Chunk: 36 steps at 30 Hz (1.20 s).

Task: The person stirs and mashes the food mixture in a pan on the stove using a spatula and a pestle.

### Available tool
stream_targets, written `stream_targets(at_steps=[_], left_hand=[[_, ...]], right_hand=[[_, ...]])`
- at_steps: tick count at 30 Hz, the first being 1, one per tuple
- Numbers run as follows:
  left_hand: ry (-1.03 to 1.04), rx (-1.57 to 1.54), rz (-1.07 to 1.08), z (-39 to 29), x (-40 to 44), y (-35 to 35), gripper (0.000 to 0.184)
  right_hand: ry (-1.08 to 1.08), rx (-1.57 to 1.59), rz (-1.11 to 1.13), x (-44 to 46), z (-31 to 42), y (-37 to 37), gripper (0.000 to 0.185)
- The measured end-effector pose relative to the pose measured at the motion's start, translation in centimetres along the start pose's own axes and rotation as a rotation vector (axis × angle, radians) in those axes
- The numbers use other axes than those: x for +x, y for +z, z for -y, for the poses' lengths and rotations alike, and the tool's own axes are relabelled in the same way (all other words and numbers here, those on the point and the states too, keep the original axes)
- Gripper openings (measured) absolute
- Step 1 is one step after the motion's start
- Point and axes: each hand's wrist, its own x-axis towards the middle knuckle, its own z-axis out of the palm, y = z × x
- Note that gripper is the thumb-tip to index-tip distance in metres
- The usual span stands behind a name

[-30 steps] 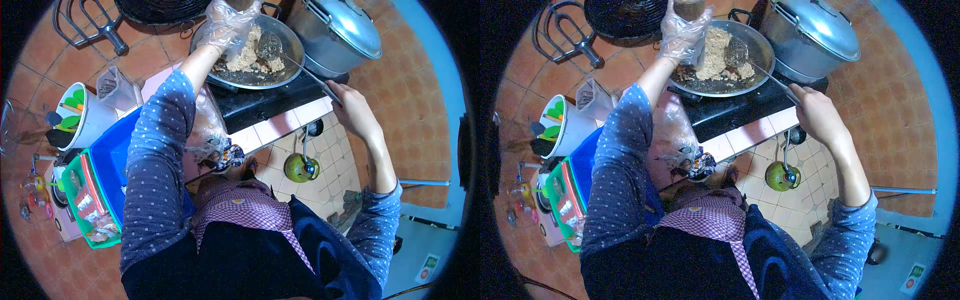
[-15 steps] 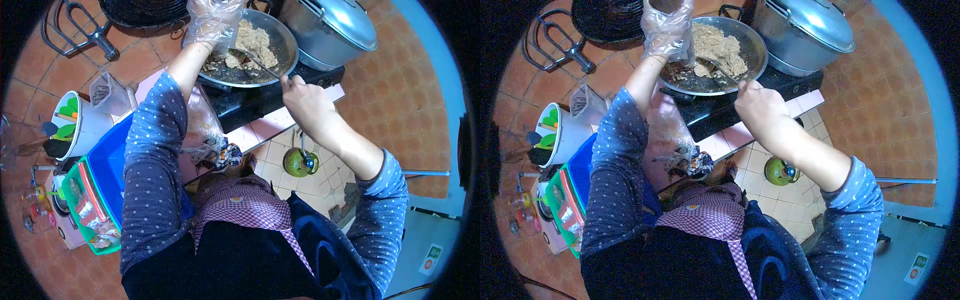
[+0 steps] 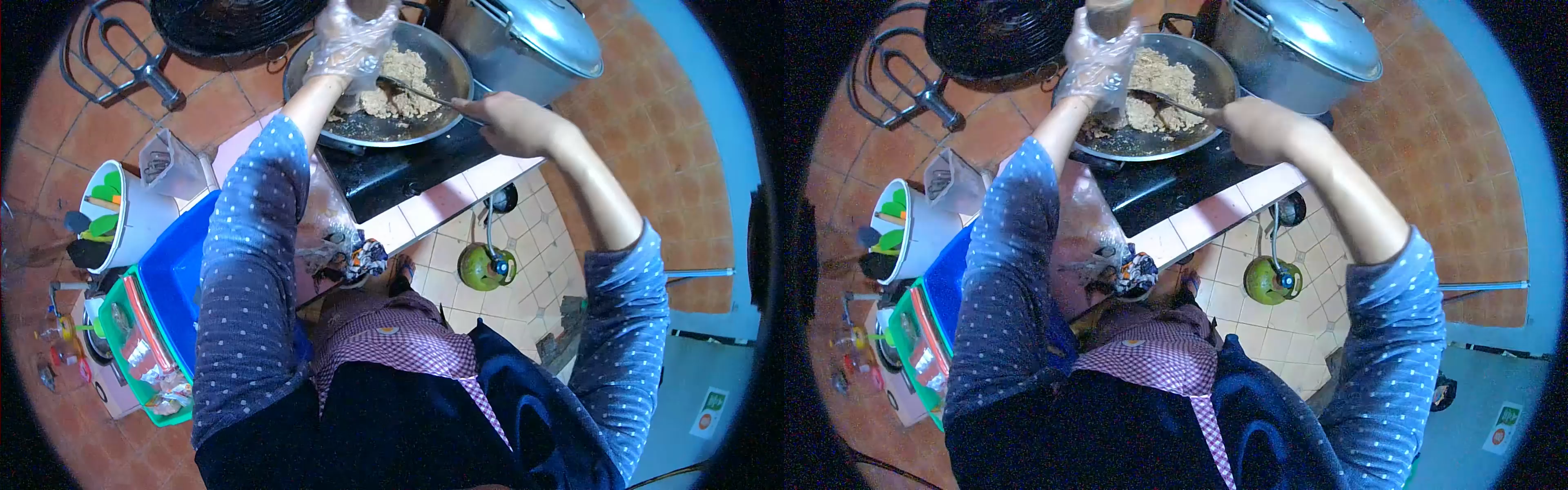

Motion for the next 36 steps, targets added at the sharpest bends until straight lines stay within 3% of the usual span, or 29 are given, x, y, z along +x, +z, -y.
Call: stream_targets(at_steps=[1, 3, 4, 5, 6, 7, 9, 11, 14, 15, 16, 17, 19, 21, 25, 27, 28, 29, 33, 36], left_hand=[[0.064, 0.017, -0.055, 0.8, 0.4, 0.0, 0.044], [-0.01, -0.014, -0.064, -0.6, 1.3, -1.5, 0.05], [-0.055, 0.086, -0.15, 0.0, 1.7, -1.3, 0.06], [-0.097, 0.085, -0.206, -1.0, 1.9, -1.4, 0.067], [-0.088, 0.046, -0.214, -1.6, 2.1, -1.6, 0.067], [-0.076, 0.006, -0.224, -2.0, 2.3, -1.8, 0.067], [-0.104, -0.053, -0.188, -2.7, 2.1, -1.5, 0.066], [-0.131, -0.109, -0.15, -2.4, 2.0, -1.1, 0.065], [-0.221, 0.04, -0.103, -1.4, 1.8, -0.1, 0.063], [-0.216, 0.044, -0.102, -0.9, 1.9, 0.2, 0.063], [-0.16, 0.044, -0.125, -0.2, 1.9, 0.5, 0.063], [-0.103, 0.046, -0.147, 0.7, 2.1, 0.9, 0.063], [-0.032, 0.103, -0.176, 1.4, 2.0, 1.0, 0.061], [0.002, -0.007, -0.117, 1.0, 2.4, 0.4, 0.058], [-0.001, -0.016, -0.094, 1.1, 3.3, -0.6, 0.051], [-0.01, 0.01, -0.077, 1.2, 3.6, -0.8, 0.05], [0.019, -0.027, -0.074, 1.3, 3.9, -0.5, 0.05], [0.048, -0.064, -0.07, 0.7, 4.0, -0.3, 0.05], [0.026, -0.051, -0.017, -0.9, 3.9, -0.4, 0.048], [0.069, 0.196, -0.036, -0.4, 3.8, -0.6, 0.047]], right_hand=[[-0.173, 0.043, -0.23, -1.2, -0.9, -0.1, 0.051], [-0.195, 0.131, -0.407, -1.8, -2.1, -0.6, 0.04], [-0.197, 0.133, -0.402, -1.6, -2.3, -0.5, 0.04], [-0.146, 0.353, -0.503, -1.3, -2.3, -0.3, 0.031], [-0.095, 0.569, -0.604, -1.0, -2.3, -0.4, 0.023], [-0.102, 0.568, -0.604, -0.6, -2.0, -0.6, 0.023], [-0.05, 0.789, -0.839, 0.8, -0.3, -1.4, 0.026], [-0.364, 0.607, -1.092, 5.0, -2.0, -1.5, 0.033], [-0.471, 1.376, -1.01, 10.3, -1.6, -2.1, 0.034], [-0.448, 1.615, -1.025, 11.5, -0.3, -2.7, 0.05], [-0.407, 1.564, -1.06, 12.0, 0.3, -3.5, 0.054], [-0.37, 1.269, -1.245, 13.4, -0.2, -4.4, 0.054], [-0.439, 1.098, -1.386, 14.9, -1.2, -6.8, 0.053], [-0.501, 1.369, -1.302, 12.2, 0.7, -10.2, 0.053], [-0.601, 1.268, -1.388, 8.8, 0.8, -12.2, 0.052], [-0.481, 1.392, -1.389, 10.7, 0.7, -10.5, 0.051], [-0.442, 1.291, -1.541, 15.0, -0.7, -8.5, 0.05], [-0.34, 1.055, -1.496, 15.0, -0.1, -6.9, 0.049], [-0.365, 1.305, -1.376, 15.2, -0.3, -7.3, 0.051], [-0.433, 1.443, -1.36, 11.5, 0.0, -9.5, 0.051]])
